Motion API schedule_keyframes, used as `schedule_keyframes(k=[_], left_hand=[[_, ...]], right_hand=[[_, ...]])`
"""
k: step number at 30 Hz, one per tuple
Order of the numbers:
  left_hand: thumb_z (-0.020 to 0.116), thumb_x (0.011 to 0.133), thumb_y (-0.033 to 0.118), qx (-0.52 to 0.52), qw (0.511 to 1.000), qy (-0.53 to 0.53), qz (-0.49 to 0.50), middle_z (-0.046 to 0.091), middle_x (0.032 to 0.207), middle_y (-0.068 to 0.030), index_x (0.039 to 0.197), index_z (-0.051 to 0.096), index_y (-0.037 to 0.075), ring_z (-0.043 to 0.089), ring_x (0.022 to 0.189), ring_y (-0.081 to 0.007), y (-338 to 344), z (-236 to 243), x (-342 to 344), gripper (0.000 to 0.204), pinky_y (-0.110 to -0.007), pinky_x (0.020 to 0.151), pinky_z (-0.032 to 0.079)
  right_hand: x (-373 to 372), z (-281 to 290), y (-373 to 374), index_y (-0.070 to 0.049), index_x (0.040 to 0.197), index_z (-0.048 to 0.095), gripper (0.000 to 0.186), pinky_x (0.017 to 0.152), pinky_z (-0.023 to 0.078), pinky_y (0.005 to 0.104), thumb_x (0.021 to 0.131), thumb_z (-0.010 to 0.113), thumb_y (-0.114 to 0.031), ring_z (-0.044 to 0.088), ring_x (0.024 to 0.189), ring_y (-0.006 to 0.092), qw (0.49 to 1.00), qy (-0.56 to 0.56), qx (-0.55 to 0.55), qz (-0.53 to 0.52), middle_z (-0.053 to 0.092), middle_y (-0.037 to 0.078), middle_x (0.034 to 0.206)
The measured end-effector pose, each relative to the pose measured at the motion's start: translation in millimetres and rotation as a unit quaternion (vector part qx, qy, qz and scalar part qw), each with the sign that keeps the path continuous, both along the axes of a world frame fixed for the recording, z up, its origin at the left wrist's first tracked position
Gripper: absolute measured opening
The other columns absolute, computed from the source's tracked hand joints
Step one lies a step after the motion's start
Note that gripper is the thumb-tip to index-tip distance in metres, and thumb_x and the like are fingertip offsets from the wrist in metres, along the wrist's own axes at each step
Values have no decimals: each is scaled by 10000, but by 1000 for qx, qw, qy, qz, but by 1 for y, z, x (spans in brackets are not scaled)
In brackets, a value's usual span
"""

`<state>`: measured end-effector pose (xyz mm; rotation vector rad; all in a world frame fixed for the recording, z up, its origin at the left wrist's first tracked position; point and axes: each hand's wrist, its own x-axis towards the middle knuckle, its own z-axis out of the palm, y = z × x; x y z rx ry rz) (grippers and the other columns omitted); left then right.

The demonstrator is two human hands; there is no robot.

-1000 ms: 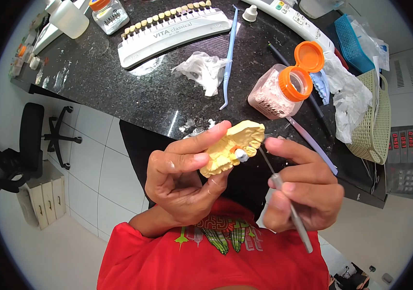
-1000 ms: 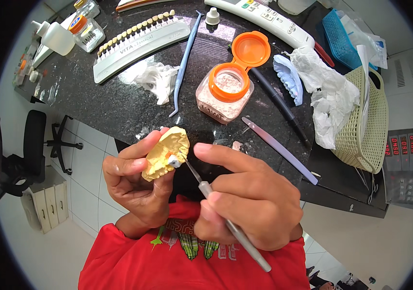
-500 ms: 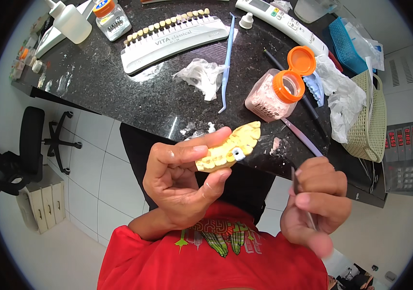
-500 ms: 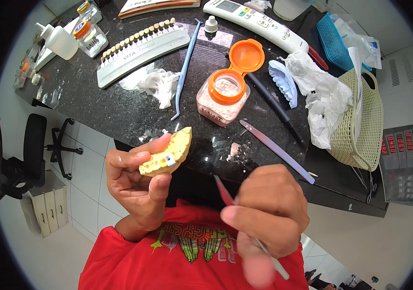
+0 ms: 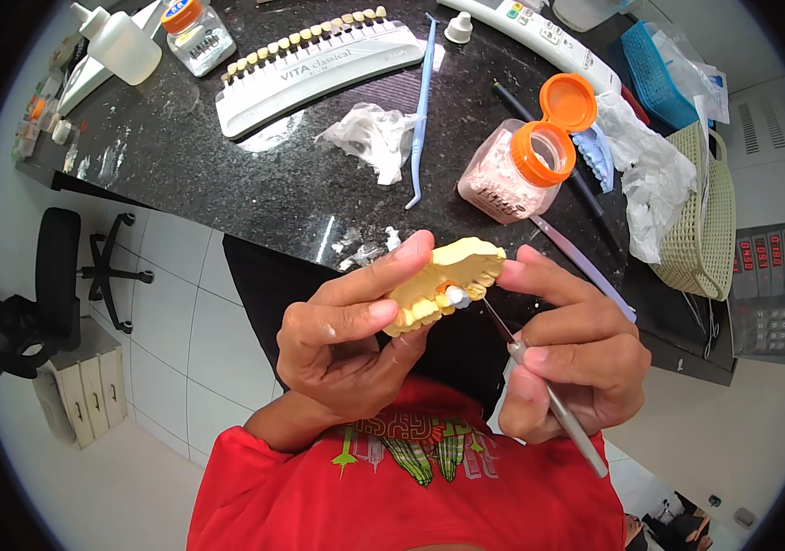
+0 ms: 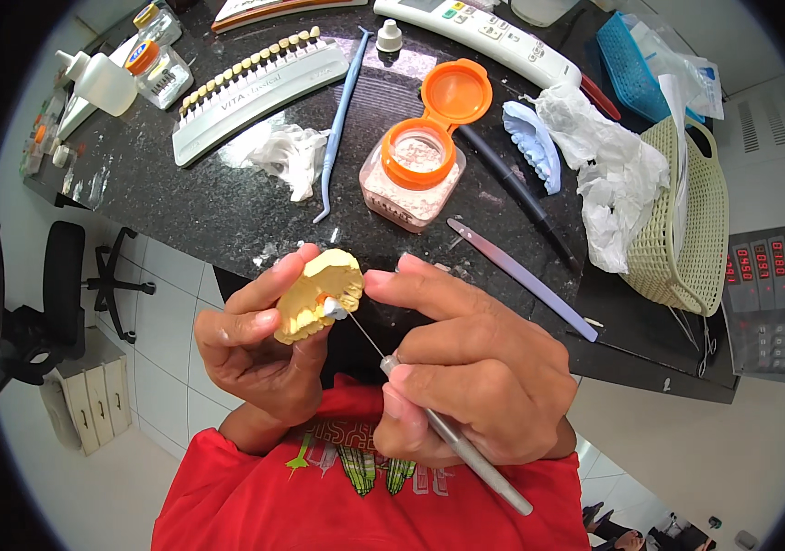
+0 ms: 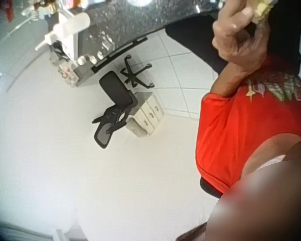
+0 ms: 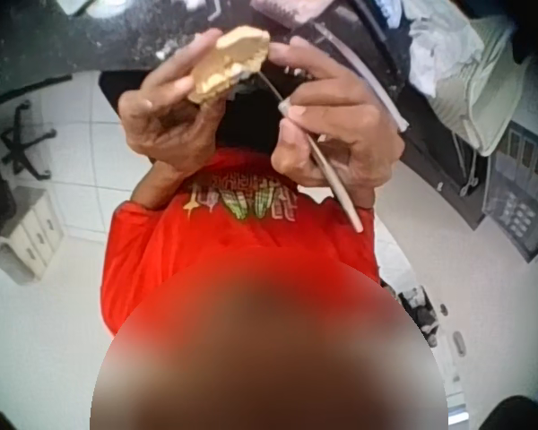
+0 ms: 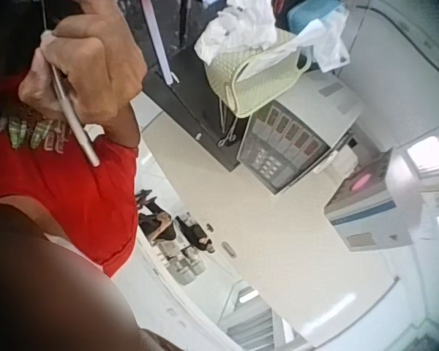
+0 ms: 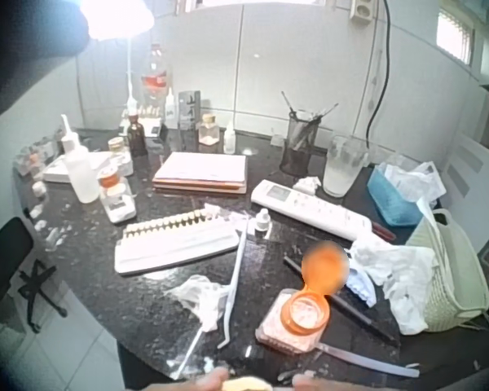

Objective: The recorder applies a staining or ceramic material to a dental crown on a plaster model using a brush and a carving tool.

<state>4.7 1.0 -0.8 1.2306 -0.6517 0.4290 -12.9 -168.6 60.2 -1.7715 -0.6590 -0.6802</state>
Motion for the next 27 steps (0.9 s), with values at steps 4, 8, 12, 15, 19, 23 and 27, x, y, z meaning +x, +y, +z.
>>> schedule_keyframes(k=[4,8,12,15,19,23,27], left_hand=[[664,839,-27,78,996,-13,36,537,1218,-307,1078,392,64,562,1152,-415,2,0,0,373,-404,921,530],[680,823,-34,114,992,-35,47,543,1209,-296,1085,385,68,563,1147,-424,3,0,0,407,-410,921,530],[685,811,-49,125,990,-37,48,543,1206,-293,1083,385,69,557,1152,-429,4,0,-1,422,-412,930,526],[685,806,-60,111,992,-38,48,543,1204,-292,1084,386,69,558,1151,-427,3,-1,-1,428,-413,935,523],[683,801,-73,109,992,-40,44,540,1209,-293,1086,387,69,559,1149,-425,3,0,0,434,-416,940,520],[681,802,-74,123,991,-43,43,539,1208,-294,1093,388,68,558,1150,-426,5,-2,1,436,-416,939,521],[680,807,-65,126,990,-45,42,537,1210,-298,1098,389,67,555,1151,-430,5,1,1,432,-416,936,522]], right_hand=[[2,0,-2,0,816,554,185,822,565,512,697,688,47,688,888,395,999,8,-40,7,613,107,717],[2,-2,-6,-24,873,552,206,855,538,538,682,628,-16,674,870,378,997,0,-72,13,601,111,697],[3,-1,-4,-25,850,551,195,840,546,537,677,640,-25,678,841,369,997,-3,-76,7,599,105,680],[4,-2,-3,-29,827,550,185,826,552,538,674,655,-40,680,813,362,997,-11,-80,-6,597,98,665],[3,1,-4,-35,824,552,189,828,553,536,670,660,-50,680,813,355,995,-6,-97,-9,597,90,666],[5,-1,-4,-39,825,552,192,828,554,535,666,658,-53,680,814,351,993,-7,-120,-10,596,83,665],[5,1,-4,-40,824,552,192,827,555,534,664,657,-52,680,812,354,992,-16,-127,-16,596,80,665]])
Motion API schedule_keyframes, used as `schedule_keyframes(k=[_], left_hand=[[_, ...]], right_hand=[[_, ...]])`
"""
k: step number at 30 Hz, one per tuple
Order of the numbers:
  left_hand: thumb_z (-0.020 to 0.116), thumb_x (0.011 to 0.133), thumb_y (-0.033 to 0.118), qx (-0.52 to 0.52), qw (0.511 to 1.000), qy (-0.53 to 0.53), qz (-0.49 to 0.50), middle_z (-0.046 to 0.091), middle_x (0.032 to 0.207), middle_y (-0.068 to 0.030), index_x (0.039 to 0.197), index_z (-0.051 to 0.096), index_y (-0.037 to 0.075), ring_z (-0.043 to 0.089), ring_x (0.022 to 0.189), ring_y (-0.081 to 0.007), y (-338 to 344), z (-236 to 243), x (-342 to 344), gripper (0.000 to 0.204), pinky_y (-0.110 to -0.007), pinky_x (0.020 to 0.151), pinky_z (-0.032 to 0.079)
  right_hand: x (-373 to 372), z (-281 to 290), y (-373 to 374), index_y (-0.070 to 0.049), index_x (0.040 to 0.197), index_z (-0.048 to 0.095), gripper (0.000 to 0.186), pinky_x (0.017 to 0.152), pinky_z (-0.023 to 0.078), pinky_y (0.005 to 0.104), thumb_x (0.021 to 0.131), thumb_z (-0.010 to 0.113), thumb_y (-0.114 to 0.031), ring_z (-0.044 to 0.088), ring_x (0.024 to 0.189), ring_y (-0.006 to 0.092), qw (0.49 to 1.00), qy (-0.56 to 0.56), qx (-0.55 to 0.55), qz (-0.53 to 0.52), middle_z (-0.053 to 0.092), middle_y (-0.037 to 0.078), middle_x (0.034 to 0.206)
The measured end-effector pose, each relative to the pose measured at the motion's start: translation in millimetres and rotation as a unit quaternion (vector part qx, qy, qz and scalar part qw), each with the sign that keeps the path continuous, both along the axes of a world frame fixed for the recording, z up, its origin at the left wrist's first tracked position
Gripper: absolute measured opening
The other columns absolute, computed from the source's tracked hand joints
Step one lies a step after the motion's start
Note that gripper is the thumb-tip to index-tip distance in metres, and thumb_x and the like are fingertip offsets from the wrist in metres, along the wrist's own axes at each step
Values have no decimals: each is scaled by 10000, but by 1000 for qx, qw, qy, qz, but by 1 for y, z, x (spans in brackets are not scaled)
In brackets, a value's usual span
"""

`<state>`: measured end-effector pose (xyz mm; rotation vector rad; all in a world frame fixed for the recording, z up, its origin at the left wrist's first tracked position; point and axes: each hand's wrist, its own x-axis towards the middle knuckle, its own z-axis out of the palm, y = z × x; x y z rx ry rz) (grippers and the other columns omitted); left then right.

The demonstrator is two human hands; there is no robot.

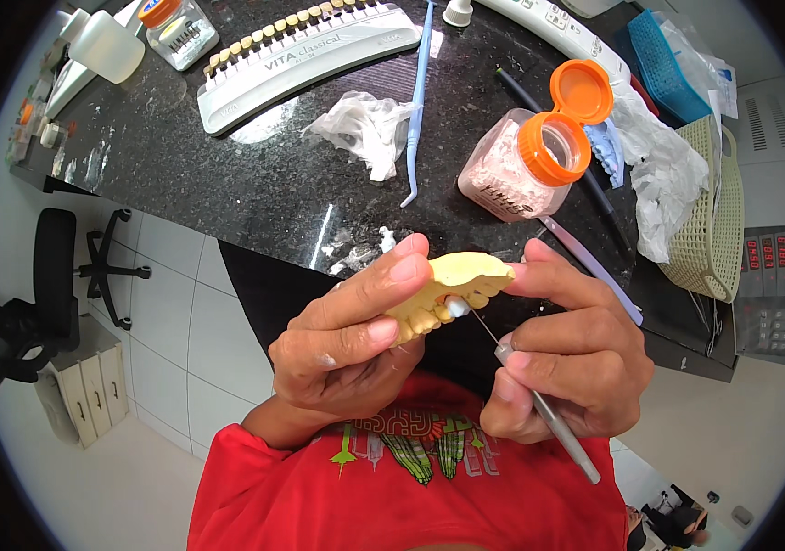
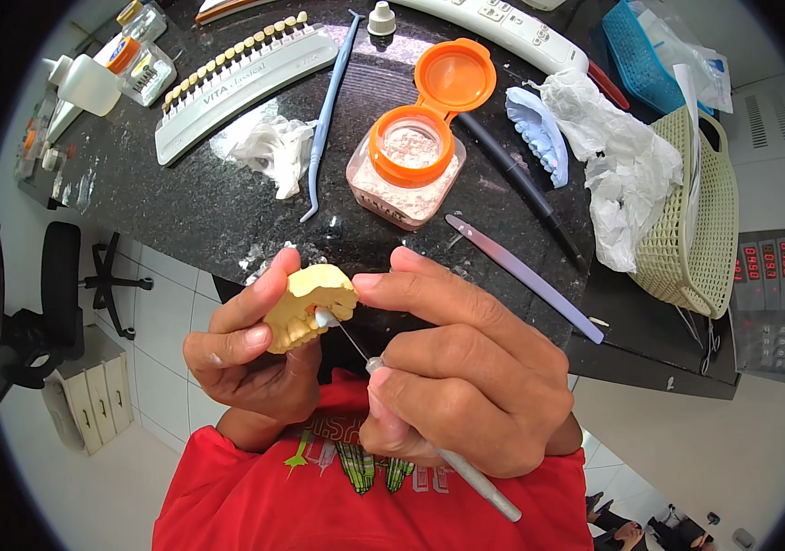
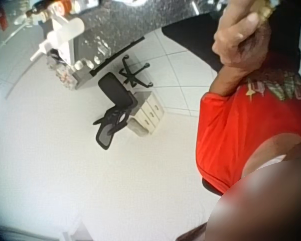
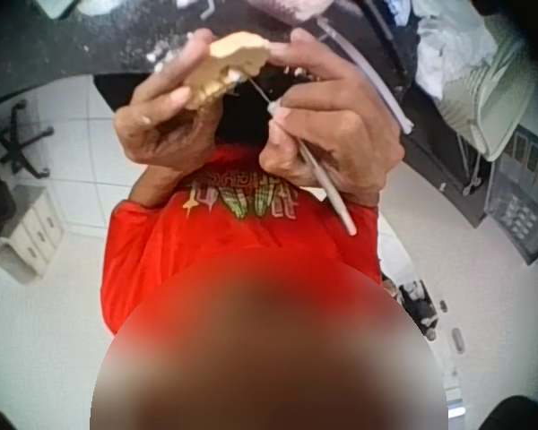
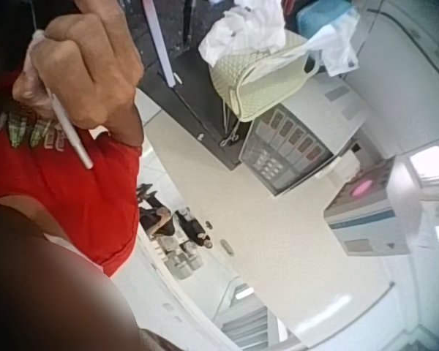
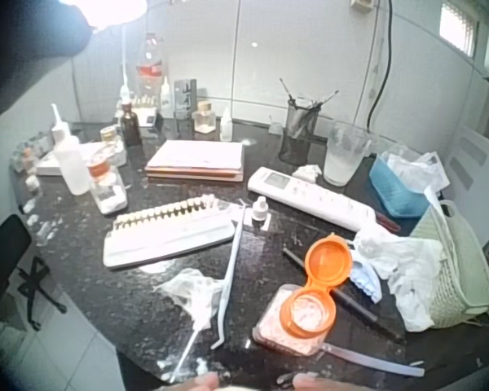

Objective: The recorder applies a staining or ceramic material to a dental crown on a plaster model using a brush and a carving tool.

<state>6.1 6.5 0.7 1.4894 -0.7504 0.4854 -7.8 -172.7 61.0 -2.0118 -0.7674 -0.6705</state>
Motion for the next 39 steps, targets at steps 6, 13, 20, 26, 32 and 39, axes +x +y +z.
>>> schedule_keyframes(k=[6,13,20,26,32,39], left_hand=[[666,825,-49,-4,1000,15,2,528,1218,-308,1096,386,67,549,1153,-443,-1,2,-1,407,-424,933,523],[682,758,-138,2,999,-27,25,563,1203,-279,1088,442,52,570,1127,-434,-8,-5,0,450,-441,924,527],[686,761,-129,-29,997,-68,33,604,1152,-276,1045,483,3,607,1069,-427,-9,-5,7,373,-416,856,568],[692,759,-123,-38,996,-72,46,620,1123,-272,1032,488,-11,623,1042,-419,-9,-6,7,359,-405,843,574],[695,756,-125,-44,996,-71,35,620,1120,-273,1038,496,-22,624,1036,-423,-10,-3,8,360,-409,839,576],[693,758,-122,-60,995,-69,38,619,1113,-286,1015,503,-31,625,1029,-431,-11,-6,9,332,-417,824,579]], right_hand=[[-8,3,-7,-37,859,536,190,865,536,543,701,641,-49,674,846,377,999,22,25,20,579,92,696],[-2,1,0,-36,786,580,132,779,580,495,711,690,-29,699,837,363,997,14,77,-17,612,79,671],[-6,3,-4,-57,856,565,165,938,470,561,718,655,-69,639,956,400,998,64,17,-6,619,80,704],[-4,2,-2,-66,851,565,173,942,467,560,712,668,-79,638,940,381,998,64,0,-12,622,71,681],[-5,4,-2,-69,849,565,176,948,459,565,708,671,-77,627,946,375,998,66,-6,-20,625,72,685],[-4,4,-3,-68,850,565,179,942,462,564,704,669,-78,625,948,379,998,64,-18,-16,625,72,685]])
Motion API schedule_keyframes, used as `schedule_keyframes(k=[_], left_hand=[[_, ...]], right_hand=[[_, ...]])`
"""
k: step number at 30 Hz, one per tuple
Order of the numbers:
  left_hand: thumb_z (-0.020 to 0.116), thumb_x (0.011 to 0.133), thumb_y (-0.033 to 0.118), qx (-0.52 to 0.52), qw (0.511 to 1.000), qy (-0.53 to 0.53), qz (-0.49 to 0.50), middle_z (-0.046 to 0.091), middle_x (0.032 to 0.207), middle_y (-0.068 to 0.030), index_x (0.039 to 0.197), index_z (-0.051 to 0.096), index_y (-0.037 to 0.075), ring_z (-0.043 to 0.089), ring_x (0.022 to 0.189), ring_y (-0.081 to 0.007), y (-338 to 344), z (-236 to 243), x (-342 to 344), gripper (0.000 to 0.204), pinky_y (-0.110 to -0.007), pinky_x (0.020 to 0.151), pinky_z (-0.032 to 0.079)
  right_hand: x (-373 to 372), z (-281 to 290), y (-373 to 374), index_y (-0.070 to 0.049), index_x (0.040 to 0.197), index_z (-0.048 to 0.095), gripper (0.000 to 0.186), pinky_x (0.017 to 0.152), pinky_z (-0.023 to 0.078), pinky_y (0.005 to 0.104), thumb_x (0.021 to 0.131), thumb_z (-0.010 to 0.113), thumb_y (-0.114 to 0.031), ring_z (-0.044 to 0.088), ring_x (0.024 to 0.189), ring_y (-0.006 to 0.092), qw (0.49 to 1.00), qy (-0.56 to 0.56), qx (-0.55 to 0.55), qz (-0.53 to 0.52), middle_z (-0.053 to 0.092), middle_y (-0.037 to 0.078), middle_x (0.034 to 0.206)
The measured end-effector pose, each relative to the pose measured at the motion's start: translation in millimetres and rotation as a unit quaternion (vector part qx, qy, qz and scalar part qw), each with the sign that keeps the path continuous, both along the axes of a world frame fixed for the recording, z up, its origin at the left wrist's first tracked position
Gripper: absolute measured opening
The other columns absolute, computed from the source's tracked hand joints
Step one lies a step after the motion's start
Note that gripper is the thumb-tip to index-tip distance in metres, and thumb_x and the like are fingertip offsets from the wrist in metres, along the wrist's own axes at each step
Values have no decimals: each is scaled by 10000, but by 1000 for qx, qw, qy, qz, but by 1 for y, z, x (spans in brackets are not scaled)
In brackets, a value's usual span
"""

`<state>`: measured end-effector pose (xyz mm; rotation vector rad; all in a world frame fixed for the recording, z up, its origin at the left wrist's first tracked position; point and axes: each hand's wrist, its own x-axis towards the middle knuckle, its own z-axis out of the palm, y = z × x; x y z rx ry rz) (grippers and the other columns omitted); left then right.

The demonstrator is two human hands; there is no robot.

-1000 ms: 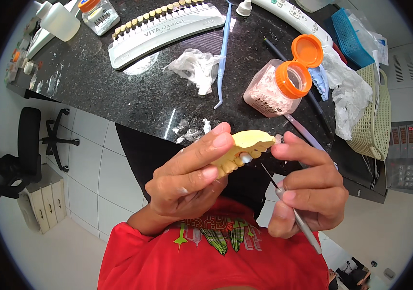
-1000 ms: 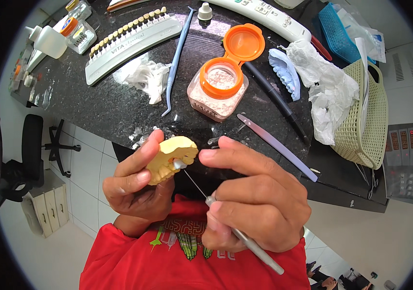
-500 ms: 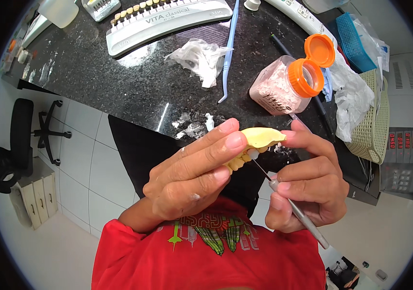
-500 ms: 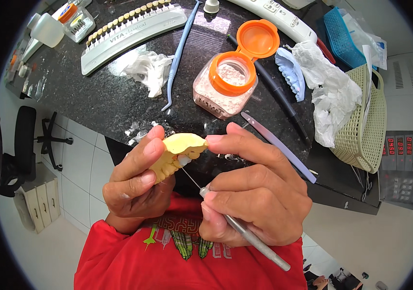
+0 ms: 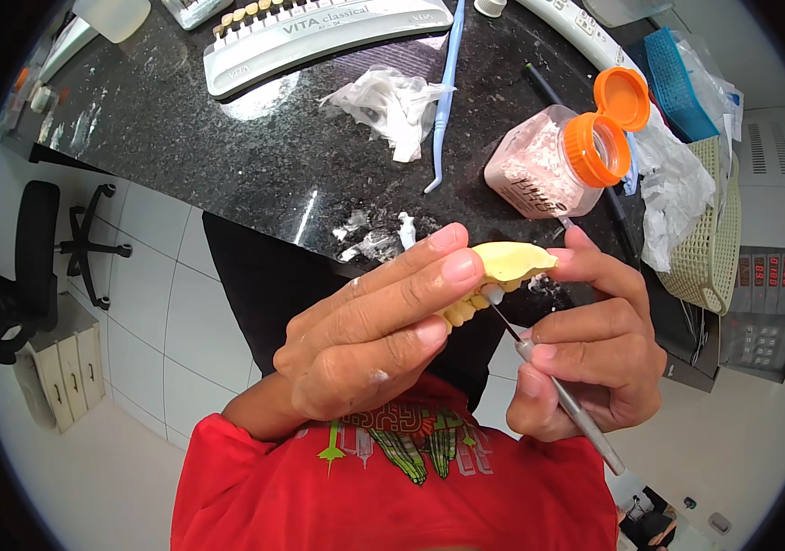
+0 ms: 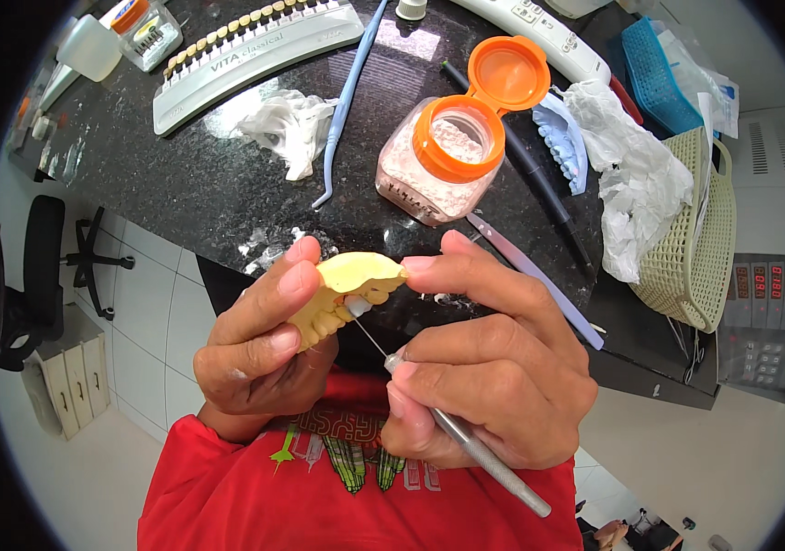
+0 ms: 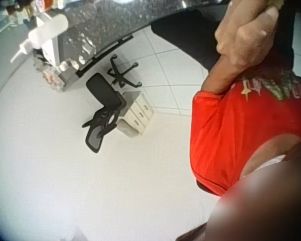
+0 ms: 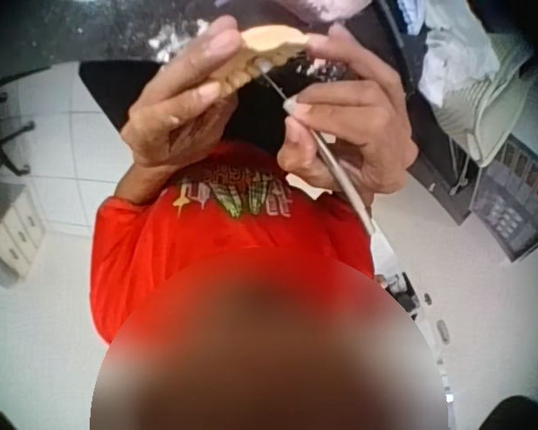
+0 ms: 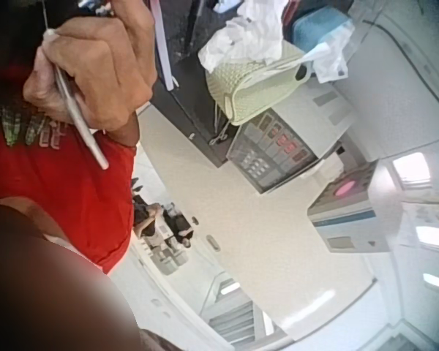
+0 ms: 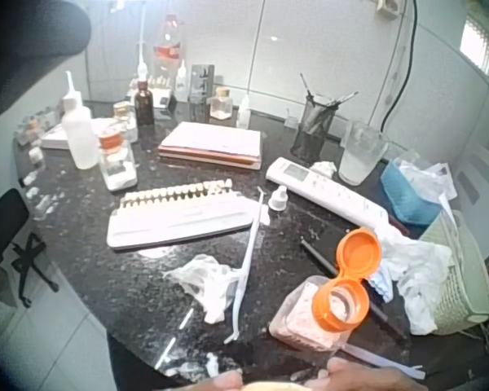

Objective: The recorder applies a staining or ceramic material to a dental crown on a plaster model using a brush and a carving tool.

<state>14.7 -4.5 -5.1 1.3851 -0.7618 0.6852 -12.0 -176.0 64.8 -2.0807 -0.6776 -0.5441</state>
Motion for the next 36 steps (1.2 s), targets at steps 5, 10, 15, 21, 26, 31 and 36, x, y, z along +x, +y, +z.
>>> schedule_keyframes(k=[5,10,15,21,26,31,36], left_hand=[[679,778,-110,-6,1000,-8,-11,613,1107,-305,980,495,-50,620,1031,-443,-1,-2,0,279,-422,824,577],[665,775,-125,32,999,-26,-11,606,1082,-334,947,475,-75,618,1026,-454,6,-2,1,262,-419,812,582],[725,742,-102,119,993,-9,-19,547,1226,-248,1076,395,46,538,1175,-428,14,-5,-2,493,-417,958,515],[656,780,-113,64,995,-77,0,615,1049,-333,919,452,-70,633,1000,-441,8,-4,6,250,-389,780,607],[658,781,-105,59,995,-85,15,626,1038,-319,905,453,-53,646,985,-422,7,-6,6,246,-366,758,615],[663,785,-90,61,995,-81,21,634,1032,-308,906,456,-45,650,980,-417,6,-7,5,245,-362,750,617],[664,786,-86,62,995,-80,24,640,1030,-298,909,457,-45,652,979,-413,7,-6,4,244,-367,752,616]], right_hand=[[0,6,-4,-73,854,560,171,983,417,581,712,655,-76,625,952,378,999,17,-17,21,622,71,697],[-3,5,-4,-81,869,552,158,1022,373,590,732,629,-74,620,973,370,999,42,16,19,613,66,723],[-1,5,-3,-85,862,549,155,1024,368,596,729,627,-73,619,979,361,999,42,-5,21,614,66,724],[0,3,-2,-82,815,552,126,1001,395,596,720,634,-92,630,938,356,999,29,-10,10,612,64,675],[0,1,0,-75,796,551,121,992,407,591,720,639,-110,633,919,358,1000,13,-8,-3,606,63,656],[1,1,-1,-75,791,552,119,991,409,588,722,642,-111,633,913,360,1000,12,-13,0,608,64,658],[2,2,-4,-74,791,555,126,989,412,584,728,653,-120,633,911,357,1000,16,-21,13,609,64,653]])
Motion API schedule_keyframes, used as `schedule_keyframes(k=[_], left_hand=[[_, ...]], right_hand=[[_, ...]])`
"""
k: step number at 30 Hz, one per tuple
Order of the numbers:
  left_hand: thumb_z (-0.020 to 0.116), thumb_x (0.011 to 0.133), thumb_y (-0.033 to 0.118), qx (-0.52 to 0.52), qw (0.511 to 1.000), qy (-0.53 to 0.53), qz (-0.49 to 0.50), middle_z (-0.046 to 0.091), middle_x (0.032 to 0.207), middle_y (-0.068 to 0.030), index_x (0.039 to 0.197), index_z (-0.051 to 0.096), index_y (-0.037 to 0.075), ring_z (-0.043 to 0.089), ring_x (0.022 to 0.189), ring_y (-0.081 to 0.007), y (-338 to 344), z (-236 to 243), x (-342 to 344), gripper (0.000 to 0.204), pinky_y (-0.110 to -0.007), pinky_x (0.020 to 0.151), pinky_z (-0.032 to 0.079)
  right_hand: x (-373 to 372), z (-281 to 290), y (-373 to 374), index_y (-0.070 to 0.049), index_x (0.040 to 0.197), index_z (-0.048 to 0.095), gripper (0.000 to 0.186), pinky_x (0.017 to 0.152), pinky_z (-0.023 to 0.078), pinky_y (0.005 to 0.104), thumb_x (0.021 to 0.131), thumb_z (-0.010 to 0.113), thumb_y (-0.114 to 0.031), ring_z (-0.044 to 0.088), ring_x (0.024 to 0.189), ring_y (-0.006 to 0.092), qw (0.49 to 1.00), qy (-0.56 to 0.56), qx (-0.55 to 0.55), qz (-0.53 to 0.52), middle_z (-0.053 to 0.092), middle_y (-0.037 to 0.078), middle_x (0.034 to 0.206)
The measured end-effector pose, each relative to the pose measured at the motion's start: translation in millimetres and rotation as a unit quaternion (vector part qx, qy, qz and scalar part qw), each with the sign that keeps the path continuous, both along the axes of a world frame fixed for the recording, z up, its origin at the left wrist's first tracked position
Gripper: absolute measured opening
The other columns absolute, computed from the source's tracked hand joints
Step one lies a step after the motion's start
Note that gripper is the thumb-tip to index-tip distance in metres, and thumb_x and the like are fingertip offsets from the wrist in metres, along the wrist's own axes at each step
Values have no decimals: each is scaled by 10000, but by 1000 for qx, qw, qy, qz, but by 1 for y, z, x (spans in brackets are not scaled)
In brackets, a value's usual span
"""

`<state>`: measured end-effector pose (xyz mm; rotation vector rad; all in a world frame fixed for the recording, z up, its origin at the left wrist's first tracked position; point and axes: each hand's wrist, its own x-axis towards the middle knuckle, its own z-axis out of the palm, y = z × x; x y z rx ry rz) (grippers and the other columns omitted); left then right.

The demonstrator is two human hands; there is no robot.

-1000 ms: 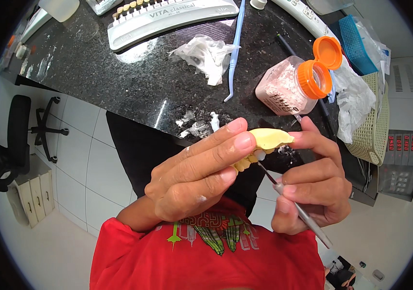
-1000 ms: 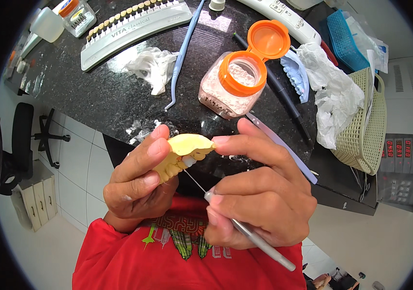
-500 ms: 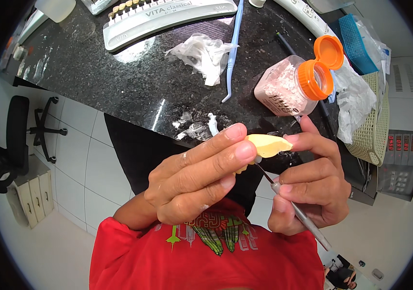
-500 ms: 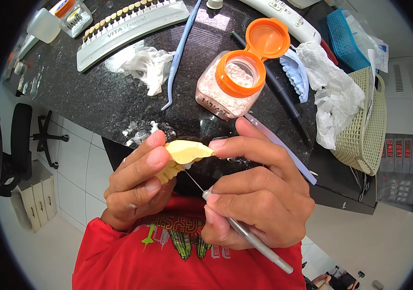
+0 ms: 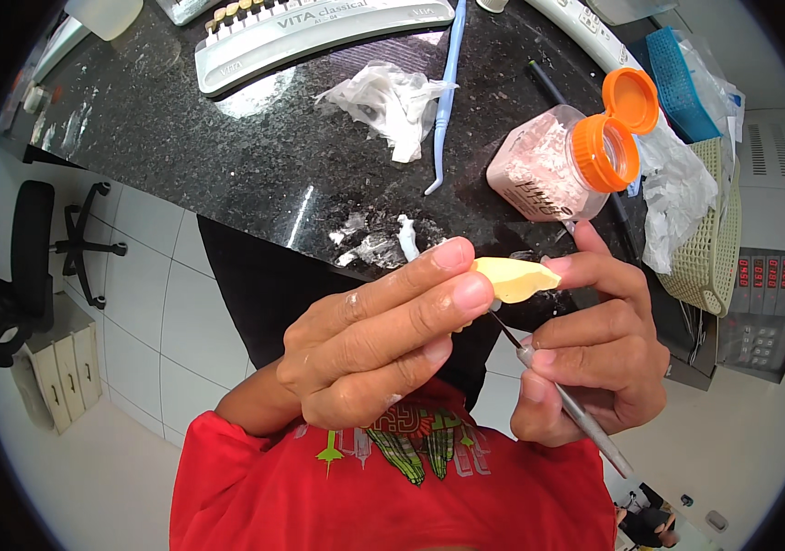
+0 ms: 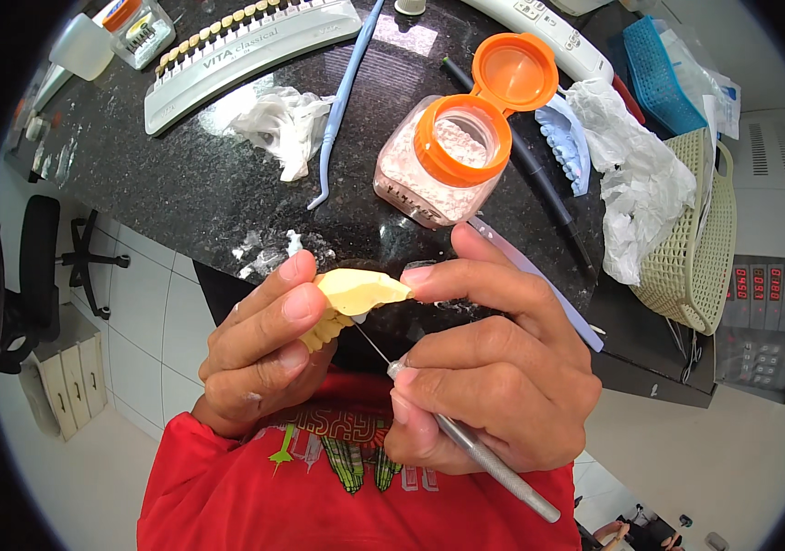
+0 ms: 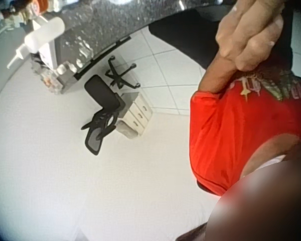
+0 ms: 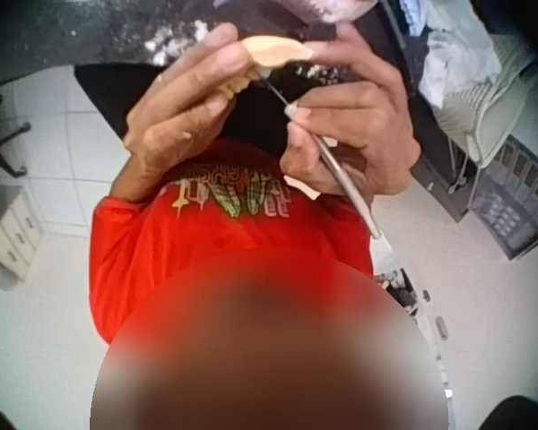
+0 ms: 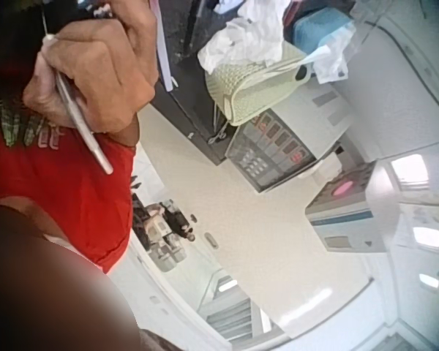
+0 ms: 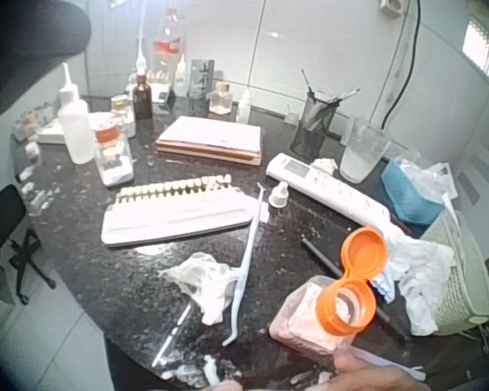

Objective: The recorder applies a staining or ceramic material to a dental crown on a plaster model using a brush and a carving tool.

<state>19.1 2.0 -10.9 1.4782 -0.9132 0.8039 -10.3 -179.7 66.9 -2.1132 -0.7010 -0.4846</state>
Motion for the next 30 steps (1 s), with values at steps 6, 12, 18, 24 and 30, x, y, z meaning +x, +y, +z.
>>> schedule_keyframes(k=[6,12,18,24,30], left_hand=[[674,775,-86,7,1000,-9,-3,639,1031,-300,910,456,-49,653,979,-413,1,-1,0,259,-372,756,615],[666,777,-106,19,1000,-13,-5,622,1058,-316,936,462,-66,643,998,-419,3,-1,2,262,-375,756,615],[728,748,-87,-22,998,43,-28,594,1124,-328,1029,489,-56,638,1024,-404,-3,11,-2,371,-392,824,584],[726,770,-71,-123,952,256,-115,614,1077,-333,1072,474,-54,652,1019,-329,0,31,-15,393,-347,831,569],[730,787,-43,-170,907,353,-157,626,1063,-304,1056,444,-49,637,1049,-315,3,44,-22,393,-338,877,558]], right_hand=[[1,2,-1,-80,805,566,127,981,414,590,741,665,-126,634,896,342,1000,-3,-2,7,613,53,649],[0,-1,-5,-105,823,560,145,1067,281,611,783,666,-195,611,969,315,1000,1,21,12,615,40,665],[-16,-3,-13,-83,925,588,396,912,477,495,995,400,-424,648,848,291,973,-16,232,11,671,91,813],[-14,-11,-21,-20,1286,469,623,941,456,531,995,223,-512,554,1079,465,957,-35,287,30,470,333,1292],[-23,-15,-29,-4,1088,516,712,825,498,426,943,243,-646,587,799,285,956,-113,270,13,570,178,902]])
